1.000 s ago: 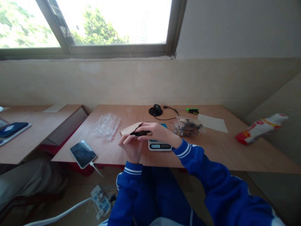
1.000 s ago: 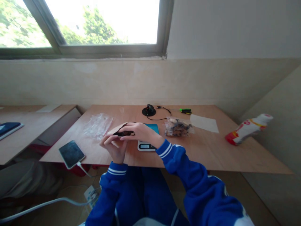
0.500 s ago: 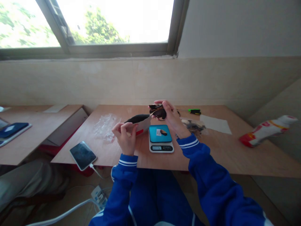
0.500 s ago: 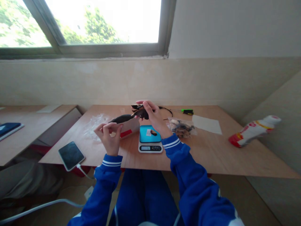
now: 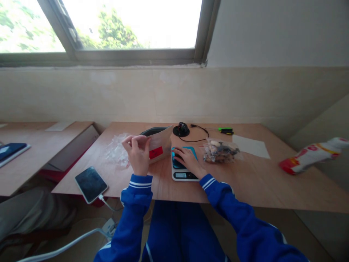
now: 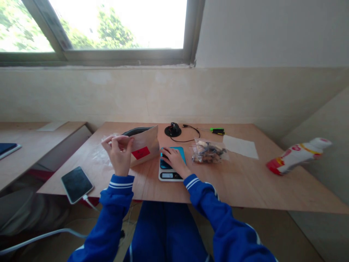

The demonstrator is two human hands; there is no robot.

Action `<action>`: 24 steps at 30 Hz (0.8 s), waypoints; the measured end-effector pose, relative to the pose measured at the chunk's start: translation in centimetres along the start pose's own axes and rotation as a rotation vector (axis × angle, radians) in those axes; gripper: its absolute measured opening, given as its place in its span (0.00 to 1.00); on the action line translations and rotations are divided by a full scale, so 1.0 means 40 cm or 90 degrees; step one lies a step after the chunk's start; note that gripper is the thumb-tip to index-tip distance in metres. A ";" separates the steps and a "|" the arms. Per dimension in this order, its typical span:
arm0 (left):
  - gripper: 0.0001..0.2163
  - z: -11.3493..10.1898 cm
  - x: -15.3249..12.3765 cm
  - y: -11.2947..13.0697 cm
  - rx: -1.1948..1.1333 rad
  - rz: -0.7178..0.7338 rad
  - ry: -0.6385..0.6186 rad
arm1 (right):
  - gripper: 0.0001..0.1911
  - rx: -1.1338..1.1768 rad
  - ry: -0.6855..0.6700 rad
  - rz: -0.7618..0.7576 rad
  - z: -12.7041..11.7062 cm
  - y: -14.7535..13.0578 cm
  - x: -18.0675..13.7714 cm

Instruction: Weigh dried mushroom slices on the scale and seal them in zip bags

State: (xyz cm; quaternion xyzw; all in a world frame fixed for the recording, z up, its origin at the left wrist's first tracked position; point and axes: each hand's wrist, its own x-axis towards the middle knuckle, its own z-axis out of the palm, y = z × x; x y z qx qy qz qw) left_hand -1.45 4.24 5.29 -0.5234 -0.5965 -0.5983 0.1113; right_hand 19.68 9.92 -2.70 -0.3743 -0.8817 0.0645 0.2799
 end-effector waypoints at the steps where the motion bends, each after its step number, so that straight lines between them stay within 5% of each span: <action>1: 0.13 -0.001 0.000 -0.001 -0.002 0.002 -0.002 | 0.18 -0.016 -0.006 0.001 0.006 0.000 0.000; 10: 0.13 -0.009 -0.008 0.000 -0.011 0.007 -0.006 | 0.23 0.051 -0.012 0.043 -0.004 -0.004 -0.027; 24: 0.10 -0.017 -0.021 0.001 -0.014 0.026 -0.015 | 0.17 0.364 0.207 0.186 0.001 0.047 -0.021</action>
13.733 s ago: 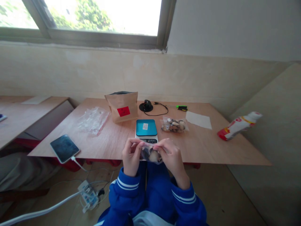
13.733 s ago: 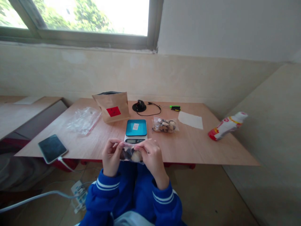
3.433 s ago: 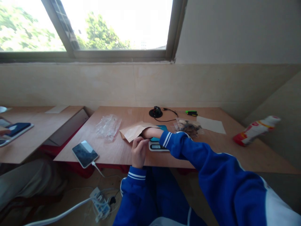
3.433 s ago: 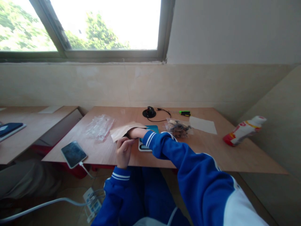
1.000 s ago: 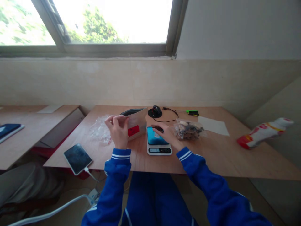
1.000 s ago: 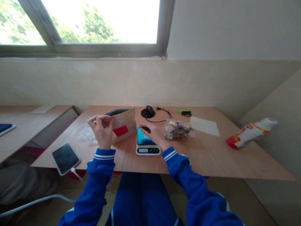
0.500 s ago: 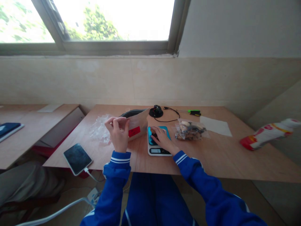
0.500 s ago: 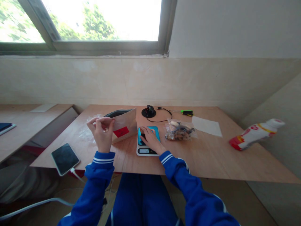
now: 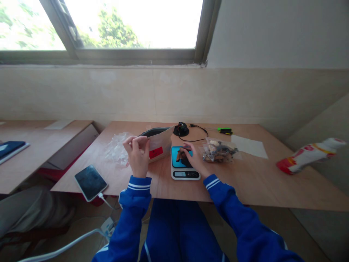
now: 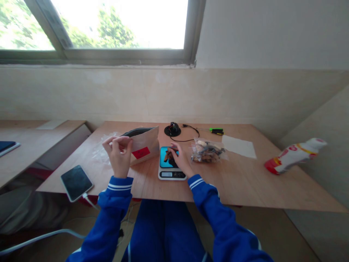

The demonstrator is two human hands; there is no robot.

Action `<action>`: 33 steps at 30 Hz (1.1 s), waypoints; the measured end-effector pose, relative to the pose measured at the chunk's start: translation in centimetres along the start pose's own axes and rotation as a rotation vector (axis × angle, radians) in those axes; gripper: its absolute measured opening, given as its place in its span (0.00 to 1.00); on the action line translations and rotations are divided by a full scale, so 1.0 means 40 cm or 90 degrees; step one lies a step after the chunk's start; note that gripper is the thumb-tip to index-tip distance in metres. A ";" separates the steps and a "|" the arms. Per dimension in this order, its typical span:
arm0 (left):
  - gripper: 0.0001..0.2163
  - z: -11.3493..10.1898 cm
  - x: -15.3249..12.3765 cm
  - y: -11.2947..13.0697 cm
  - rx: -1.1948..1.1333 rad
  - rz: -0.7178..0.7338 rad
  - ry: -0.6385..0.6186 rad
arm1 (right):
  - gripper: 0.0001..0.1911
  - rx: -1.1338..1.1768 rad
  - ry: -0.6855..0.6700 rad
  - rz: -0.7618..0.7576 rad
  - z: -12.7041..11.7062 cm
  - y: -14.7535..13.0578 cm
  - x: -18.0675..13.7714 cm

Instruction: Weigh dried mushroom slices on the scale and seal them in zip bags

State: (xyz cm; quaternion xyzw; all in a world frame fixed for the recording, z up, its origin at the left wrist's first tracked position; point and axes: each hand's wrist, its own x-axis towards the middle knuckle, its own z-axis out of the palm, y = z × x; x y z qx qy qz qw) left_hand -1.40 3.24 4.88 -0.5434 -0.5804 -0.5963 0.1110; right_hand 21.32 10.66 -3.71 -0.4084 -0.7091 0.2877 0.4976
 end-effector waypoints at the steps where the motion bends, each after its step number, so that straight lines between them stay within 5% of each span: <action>1: 0.10 0.001 -0.001 -0.001 -0.003 0.001 -0.003 | 0.17 0.034 0.008 0.017 -0.003 0.004 0.000; 11: 0.22 0.024 0.018 -0.031 0.065 0.055 0.001 | 0.17 0.119 0.091 0.056 -0.059 0.024 0.067; 16: 0.13 0.051 -0.071 0.014 0.048 0.116 0.066 | 0.17 0.044 0.128 0.077 -0.072 0.063 0.078; 21: 0.14 0.138 -0.185 0.060 -0.072 0.173 -0.313 | 0.19 0.013 0.108 0.107 -0.053 0.122 0.064; 24: 0.17 0.199 -0.225 0.048 -0.050 0.158 -0.456 | 0.16 -0.013 0.077 0.098 -0.051 0.134 0.058; 28: 0.20 0.235 -0.250 0.010 -0.012 0.160 -0.516 | 0.15 -0.039 0.029 0.067 -0.063 0.111 0.049; 33: 0.20 0.214 -0.257 -0.017 0.058 0.182 -0.542 | 0.14 -0.165 -0.089 -0.039 -0.076 0.071 0.018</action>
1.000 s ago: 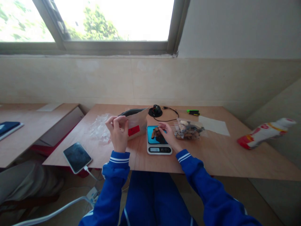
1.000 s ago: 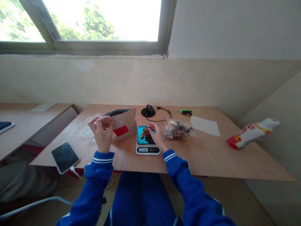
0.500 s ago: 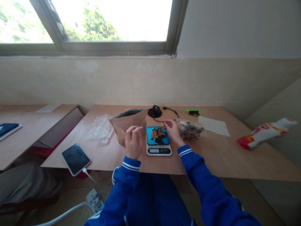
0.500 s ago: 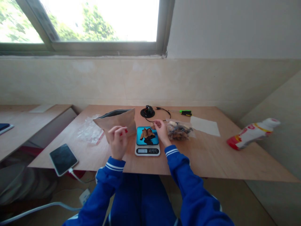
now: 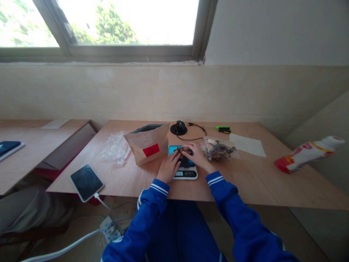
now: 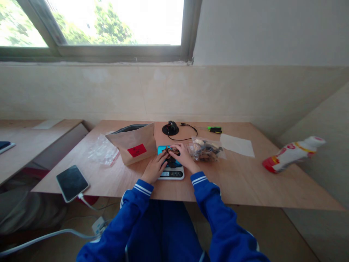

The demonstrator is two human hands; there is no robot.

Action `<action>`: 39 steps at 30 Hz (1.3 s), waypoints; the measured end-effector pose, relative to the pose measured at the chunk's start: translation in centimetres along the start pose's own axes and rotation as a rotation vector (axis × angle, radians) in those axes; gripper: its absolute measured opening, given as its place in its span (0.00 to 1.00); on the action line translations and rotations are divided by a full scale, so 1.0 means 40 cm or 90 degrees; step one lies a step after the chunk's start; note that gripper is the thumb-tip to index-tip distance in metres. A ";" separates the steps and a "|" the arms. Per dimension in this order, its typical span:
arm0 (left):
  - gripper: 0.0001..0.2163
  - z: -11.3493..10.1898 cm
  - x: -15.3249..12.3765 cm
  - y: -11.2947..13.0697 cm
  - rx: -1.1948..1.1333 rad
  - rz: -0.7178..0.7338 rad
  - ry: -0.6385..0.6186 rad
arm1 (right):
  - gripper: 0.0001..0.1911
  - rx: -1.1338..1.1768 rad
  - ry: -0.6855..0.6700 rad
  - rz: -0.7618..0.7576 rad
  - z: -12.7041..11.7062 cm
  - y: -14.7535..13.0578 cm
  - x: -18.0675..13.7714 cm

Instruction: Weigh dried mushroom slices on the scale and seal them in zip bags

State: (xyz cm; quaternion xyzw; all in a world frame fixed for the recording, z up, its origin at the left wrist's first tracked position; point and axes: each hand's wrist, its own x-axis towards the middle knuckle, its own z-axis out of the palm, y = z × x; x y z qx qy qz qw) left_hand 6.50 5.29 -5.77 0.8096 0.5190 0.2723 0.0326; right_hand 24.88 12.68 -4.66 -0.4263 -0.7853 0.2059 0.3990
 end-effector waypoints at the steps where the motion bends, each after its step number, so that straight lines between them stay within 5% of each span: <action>1: 0.20 -0.004 -0.005 -0.002 0.017 -0.004 -0.010 | 0.15 -0.031 -0.011 -0.011 -0.002 -0.002 -0.008; 11: 0.18 -0.038 -0.027 -0.012 0.093 -0.043 0.008 | 0.11 -0.104 -0.012 -0.019 -0.021 0.005 -0.042; 21: 0.21 -0.034 -0.031 0.015 0.064 -0.145 -0.057 | 0.08 -0.162 -0.015 -0.016 -0.038 0.008 -0.063; 29: 0.21 -0.036 -0.029 0.013 -0.003 -0.120 -0.139 | 0.18 -0.160 -0.029 -0.026 -0.037 -0.018 -0.071; 39: 0.24 -0.038 -0.050 0.010 -0.031 -0.156 -0.112 | 0.22 -0.166 0.037 -0.010 -0.023 -0.009 -0.089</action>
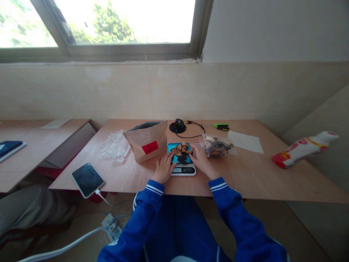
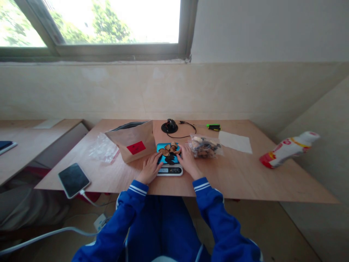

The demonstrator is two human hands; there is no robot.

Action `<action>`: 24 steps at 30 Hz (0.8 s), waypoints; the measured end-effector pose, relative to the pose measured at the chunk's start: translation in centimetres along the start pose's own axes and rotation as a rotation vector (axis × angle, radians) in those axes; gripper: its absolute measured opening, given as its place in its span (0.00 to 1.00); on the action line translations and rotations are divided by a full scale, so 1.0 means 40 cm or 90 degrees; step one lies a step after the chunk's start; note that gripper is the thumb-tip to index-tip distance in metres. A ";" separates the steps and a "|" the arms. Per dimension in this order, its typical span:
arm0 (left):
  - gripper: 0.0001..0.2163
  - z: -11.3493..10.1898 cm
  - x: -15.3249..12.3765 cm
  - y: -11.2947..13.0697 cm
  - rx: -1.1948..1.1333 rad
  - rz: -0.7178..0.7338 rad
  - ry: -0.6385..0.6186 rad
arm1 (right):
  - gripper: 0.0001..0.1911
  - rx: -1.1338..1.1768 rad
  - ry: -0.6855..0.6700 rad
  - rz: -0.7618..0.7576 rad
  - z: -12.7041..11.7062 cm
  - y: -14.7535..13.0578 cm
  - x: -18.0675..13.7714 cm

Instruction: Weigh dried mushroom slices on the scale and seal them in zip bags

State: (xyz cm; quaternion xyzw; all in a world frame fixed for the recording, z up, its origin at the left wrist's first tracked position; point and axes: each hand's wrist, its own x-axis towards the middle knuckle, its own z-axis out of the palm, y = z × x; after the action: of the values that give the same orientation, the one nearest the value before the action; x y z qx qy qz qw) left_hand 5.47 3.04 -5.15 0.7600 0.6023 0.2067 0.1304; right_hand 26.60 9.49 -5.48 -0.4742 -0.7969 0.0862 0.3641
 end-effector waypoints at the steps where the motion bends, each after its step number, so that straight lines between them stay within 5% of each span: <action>1: 0.24 0.001 -0.002 0.000 0.014 0.001 0.004 | 0.21 -0.007 0.009 0.005 -0.001 -0.006 -0.003; 11: 0.21 -0.007 -0.036 0.025 0.120 -0.008 0.075 | 0.12 0.016 -0.091 -0.084 -0.006 -0.080 -0.036; 18: 0.23 0.001 -0.015 0.043 0.159 -0.037 0.064 | 0.10 0.021 -0.041 -0.078 0.003 -0.074 -0.025; 24: 0.23 -0.007 -0.021 0.038 0.171 -0.074 0.057 | 0.13 0.074 0.045 0.006 -0.033 -0.101 -0.090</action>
State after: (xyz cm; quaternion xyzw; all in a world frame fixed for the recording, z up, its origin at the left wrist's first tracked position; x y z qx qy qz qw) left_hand 6.50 1.85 -4.34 0.7247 0.6725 0.1499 0.0122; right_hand 25.71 4.10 -4.39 -0.4584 -0.7750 0.1173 0.4190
